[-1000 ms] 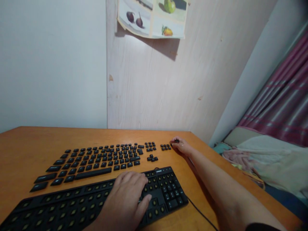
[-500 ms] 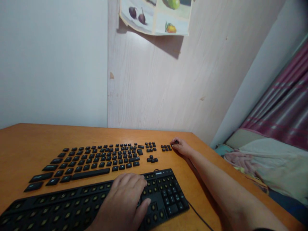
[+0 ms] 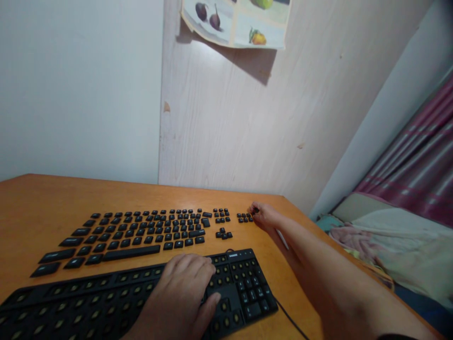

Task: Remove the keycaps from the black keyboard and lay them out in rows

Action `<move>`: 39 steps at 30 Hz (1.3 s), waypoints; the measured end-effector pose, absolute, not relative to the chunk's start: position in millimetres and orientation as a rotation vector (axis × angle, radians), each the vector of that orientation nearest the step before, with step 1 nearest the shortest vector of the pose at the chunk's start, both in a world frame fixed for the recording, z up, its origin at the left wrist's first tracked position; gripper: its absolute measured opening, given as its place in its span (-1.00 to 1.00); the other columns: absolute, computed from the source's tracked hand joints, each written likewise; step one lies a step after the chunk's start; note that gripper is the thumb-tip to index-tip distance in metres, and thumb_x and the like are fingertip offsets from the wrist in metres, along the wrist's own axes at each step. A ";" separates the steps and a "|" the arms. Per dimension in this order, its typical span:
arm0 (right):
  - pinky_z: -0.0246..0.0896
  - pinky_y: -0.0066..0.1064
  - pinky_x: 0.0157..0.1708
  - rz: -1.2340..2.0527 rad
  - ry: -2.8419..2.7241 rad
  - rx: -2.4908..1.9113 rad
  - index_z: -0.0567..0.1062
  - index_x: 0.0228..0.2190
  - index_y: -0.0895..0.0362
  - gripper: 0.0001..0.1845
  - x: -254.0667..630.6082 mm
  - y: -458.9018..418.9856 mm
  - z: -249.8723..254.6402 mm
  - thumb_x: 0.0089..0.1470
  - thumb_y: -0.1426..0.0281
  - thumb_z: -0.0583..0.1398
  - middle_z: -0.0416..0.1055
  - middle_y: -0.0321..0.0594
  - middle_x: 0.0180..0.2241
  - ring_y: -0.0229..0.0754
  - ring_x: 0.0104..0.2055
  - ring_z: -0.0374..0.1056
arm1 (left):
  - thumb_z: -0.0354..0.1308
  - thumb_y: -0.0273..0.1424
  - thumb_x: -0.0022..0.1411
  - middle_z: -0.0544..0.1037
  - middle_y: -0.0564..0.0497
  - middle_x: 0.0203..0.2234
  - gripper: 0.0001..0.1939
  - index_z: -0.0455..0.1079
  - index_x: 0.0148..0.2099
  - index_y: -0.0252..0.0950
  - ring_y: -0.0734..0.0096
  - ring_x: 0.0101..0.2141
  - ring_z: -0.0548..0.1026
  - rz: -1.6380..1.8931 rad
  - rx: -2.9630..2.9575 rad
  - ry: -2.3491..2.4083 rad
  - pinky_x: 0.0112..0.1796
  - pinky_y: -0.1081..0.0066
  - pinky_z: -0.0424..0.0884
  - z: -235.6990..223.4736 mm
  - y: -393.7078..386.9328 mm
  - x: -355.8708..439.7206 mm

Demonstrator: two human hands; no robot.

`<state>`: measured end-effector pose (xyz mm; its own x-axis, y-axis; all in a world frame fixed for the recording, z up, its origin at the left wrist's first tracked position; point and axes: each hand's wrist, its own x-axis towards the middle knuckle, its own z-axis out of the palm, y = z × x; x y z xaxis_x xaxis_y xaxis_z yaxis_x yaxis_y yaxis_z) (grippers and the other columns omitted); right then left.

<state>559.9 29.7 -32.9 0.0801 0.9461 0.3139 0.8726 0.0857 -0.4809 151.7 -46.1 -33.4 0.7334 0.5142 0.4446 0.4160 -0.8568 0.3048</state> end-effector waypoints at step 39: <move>0.22 -0.31 -0.24 0.119 -1.572 -1.744 0.52 -0.39 0.07 -0.83 557.7 11.5 -20.5 -0.11 0.30 0.28 0.50 -0.20 -0.39 -0.10 -0.30 0.34 | 0.12 -0.36 0.23 0.54 -0.06 -0.06 -0.74 0.42 -0.03 -0.19 0.11 -0.03 0.42 0.776 2.766 0.775 0.05 0.07 0.29 -23.4 -49.8 154.9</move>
